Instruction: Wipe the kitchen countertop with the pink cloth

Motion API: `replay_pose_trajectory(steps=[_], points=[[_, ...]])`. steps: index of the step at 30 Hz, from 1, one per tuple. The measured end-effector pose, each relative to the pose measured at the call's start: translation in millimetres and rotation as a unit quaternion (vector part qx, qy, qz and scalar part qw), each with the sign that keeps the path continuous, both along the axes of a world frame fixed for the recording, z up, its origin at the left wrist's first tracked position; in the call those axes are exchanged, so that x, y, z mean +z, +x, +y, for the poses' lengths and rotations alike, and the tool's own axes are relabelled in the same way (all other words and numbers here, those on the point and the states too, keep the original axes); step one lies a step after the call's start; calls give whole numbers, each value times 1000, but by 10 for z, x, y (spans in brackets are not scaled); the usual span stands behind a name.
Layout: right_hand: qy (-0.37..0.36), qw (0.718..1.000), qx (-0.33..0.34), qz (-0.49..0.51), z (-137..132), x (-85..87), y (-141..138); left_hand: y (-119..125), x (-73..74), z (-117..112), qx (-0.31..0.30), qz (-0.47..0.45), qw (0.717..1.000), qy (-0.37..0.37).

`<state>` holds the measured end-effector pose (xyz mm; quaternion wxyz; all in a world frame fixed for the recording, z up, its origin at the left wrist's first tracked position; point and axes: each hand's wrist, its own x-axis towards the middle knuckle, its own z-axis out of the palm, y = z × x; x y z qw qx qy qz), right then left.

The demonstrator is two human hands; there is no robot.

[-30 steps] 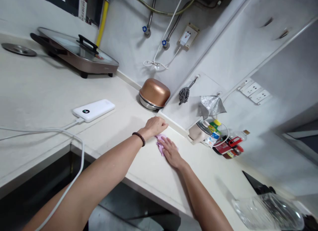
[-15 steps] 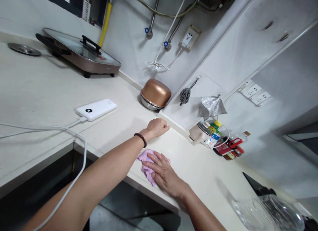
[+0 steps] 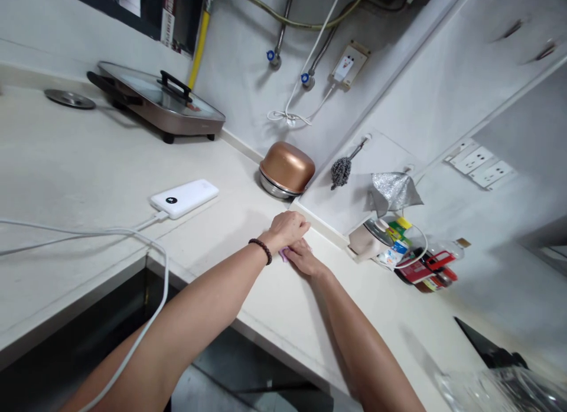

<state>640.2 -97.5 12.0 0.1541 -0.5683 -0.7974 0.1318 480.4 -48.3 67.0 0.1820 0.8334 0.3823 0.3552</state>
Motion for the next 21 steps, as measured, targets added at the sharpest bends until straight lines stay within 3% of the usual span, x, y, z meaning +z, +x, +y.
replay_pose_trajectory(steps=[2, 5, 9, 16, 19, 21], points=[[-12, 993, -33, 112, -24, 78, 66, 14, -41, 39, 14, 5, 1000, -4], [41, 963, -110, 241, -201, 238, 232, 71, -152, 47, 1, 30, 999, -16], [107, 949, -163, 249, -560, 347, 481, 202, -342, -36, -44, 111, 993, -18], [200, 920, -241, 236, -862, 124, 737, 271, -492, -28, -23, 168, 985, -18], [194, 914, -261, 244, -860, 64, 807, 171, -476, 79, 29, 183, 981, -55], [177, 915, -263, 248, -858, 49, 816, 71, -448, 164, 95, 192, 973, -87]])
